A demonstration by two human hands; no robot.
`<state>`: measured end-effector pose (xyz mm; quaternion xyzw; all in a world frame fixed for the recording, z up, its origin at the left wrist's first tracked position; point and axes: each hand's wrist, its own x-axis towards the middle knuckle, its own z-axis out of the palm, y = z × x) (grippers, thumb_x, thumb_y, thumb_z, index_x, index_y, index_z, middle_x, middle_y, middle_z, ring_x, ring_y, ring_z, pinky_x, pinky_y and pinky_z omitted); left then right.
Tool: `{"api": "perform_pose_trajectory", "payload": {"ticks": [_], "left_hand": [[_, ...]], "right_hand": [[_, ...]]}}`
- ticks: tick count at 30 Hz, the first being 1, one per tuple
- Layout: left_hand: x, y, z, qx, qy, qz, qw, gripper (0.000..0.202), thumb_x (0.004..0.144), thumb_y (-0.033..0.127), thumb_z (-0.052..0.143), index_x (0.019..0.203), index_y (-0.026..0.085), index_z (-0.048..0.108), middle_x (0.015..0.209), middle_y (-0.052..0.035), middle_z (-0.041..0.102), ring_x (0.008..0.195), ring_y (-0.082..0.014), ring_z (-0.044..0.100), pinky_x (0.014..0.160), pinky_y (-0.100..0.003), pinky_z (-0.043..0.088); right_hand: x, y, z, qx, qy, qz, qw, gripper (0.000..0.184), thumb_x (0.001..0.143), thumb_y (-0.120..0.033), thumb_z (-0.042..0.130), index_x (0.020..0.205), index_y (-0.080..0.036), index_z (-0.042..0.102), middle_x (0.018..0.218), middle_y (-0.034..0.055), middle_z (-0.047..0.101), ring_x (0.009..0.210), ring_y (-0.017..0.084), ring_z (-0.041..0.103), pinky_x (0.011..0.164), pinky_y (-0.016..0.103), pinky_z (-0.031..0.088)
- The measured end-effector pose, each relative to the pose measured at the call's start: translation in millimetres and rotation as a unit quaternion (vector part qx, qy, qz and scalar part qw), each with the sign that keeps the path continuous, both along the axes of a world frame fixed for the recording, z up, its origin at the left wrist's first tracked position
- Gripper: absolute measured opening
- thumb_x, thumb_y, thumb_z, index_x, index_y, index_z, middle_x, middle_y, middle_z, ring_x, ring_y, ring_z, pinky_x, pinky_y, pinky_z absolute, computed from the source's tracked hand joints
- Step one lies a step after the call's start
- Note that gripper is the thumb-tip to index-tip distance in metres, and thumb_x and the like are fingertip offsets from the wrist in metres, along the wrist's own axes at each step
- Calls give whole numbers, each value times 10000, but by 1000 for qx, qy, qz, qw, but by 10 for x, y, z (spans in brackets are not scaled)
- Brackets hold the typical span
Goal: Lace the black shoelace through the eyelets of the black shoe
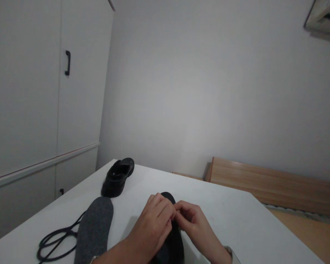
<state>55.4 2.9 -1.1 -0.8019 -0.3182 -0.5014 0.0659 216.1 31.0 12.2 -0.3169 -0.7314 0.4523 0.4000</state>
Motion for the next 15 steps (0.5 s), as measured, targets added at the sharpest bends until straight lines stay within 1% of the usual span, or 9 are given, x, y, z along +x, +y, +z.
{"api": "perform_pose_trajectory", "payload": {"ticks": [4, 7, 9, 10, 12, 13, 15], "left_hand": [[-13, -7, 13, 15, 23, 1, 1000, 243, 868, -37, 396, 837, 201, 434, 821, -18, 569, 779, -208, 471, 689, -334, 348], [-43, -5, 13, 16, 35, 1, 999, 258, 877, -28, 394, 945, 201, 490, 876, -29, 597, 817, -216, 495, 728, -343, 379], [-71, 6, 8, 9, 45, 33, 998, 254, 874, -3, 410, 999, 195, 508, 891, -41, 593, 832, -228, 499, 749, -361, 394], [-86, 15, 3, 3, 55, 60, 997, 224, 867, 18, 434, 982, 193, 515, 888, -46, 586, 829, -235, 496, 748, -371, 398], [-110, 38, -9, -9, 87, 115, 989, 146, 845, 56, 489, 889, 191, 527, 875, -55, 568, 817, -247, 487, 730, -383, 401], [-119, 49, -17, -11, 107, 134, 985, 129, 833, 62, 511, 842, 189, 527, 869, -58, 561, 812, -250, 484, 721, -384, 403], [-126, 66, -28, -4, 148, 141, 979, 137, 809, 45, 531, 802, 182, 537, 860, -61, 559, 804, -252, 483, 711, -383, 410]], "right_hand": [[25, 26, 32, -29, -2, 5, 1000, 362, 806, -511, 717, 760, -153, 690, 629, -12, 565, 521, 101, 422, 500, 234, 314], [18, 40, 6, -20, 13, 0, 1000, 308, 795, -457, 726, 769, -154, 676, 633, -17, 566, 533, 103, 433, 512, 233, 327], [-3, 34, -22, 11, 18, -22, 1000, 230, 803, -387, 701, 780, -161, 662, 661, -13, 572, 587, 121, 461, 554, 243, 354], [-15, 27, -34, 29, 15, -36, 999, 182, 802, -343, 682, 782, -165, 652, 678, -10, 574, 619, 131, 474, 579, 250, 365], [-33, 10, -49, 54, -1, -60, 997, 88, 787, -260, 635, 779, -174, 621, 693, -12, 556, 651, 142, 475, 606, 260, 370], [-37, 2, -52, 60, -9, -68, 996, 50, 776, -229, 612, 774, -179, 603, 688, -19, 536, 647, 141, 463, 606, 261, 366], [-35, -6, -52, 70, -19, -79, 994, 9, 755, -188, 574, 759, -191, 567, 679, -31, 499, 635, 137, 435, 600, 259, 355]]}}
